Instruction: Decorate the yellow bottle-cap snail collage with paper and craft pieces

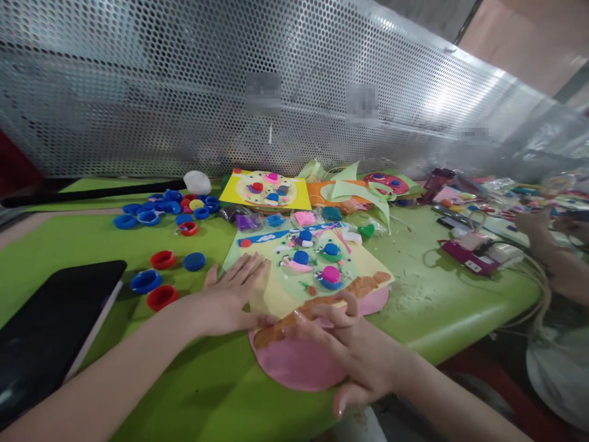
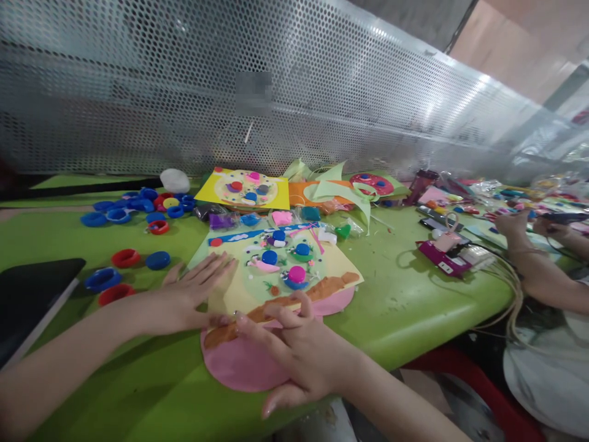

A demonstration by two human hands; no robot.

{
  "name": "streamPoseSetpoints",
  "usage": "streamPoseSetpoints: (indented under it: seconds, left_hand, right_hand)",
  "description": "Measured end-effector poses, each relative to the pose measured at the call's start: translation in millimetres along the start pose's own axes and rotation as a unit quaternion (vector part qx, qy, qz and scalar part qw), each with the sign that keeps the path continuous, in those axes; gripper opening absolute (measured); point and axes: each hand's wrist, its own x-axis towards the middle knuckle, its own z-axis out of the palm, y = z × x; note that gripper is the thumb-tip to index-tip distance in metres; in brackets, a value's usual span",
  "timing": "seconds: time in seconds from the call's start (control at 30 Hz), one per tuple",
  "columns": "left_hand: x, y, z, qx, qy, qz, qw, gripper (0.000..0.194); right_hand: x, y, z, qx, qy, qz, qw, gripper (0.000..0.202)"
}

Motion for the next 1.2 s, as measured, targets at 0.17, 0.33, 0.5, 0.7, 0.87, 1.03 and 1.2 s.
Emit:
streamPoseSetpoints:
  seconds: [0.17,0.33,0.5,0.7,0.87,1.03,1.2]
  left_hand:
    - [1.6,-2.3,2.1,0.006,0.007,0.002,1.0,0.095]
    - [1.5,-1.3,1.1,0.014,-0.002,0.006,1.0,0.095]
    - [0.1,-1.2,0.7,0.013,-0.008,0.004,1.0,0.093]
    - [0.8,-2.2,2.5,0.011,-0.002,0.005,1.0,0.083]
    - [7.8,-8.7,11.8,0.017,0.031,0.011,0.999,0.079]
    - [7.6,-7.4,12.0,0.022,0.018,0.004,1.0,0.081]
    - [0.5,0.3,2.0,0.03,-0.012,0.001,0.999,0.079]
  right_hand:
    - [-1.8,1.2,-4.0,0.015,-0.001,0.005,1.0,0.08]
    - [-4.9,2.9,-7.6,-0.007,0.008,0.024,1.0,0.08]
    - [-9.2,5.1,-8.6,0.001,0.01,0.033,0.999,0.081]
    - [4.1,4.8,-11.2,0.026,0.036,-0.003,0.999,0.08]
    - [28.3,-2.1,-2.5,0.056,-0.016,-0.042,0.997,0.086]
    - [37.6,-1.5,0.4,0.063,-0.035,-0.041,0.997,0.089]
    - [35.8,2.6,-1.2,0.041,-0.032,-0.04,0.998,0.09]
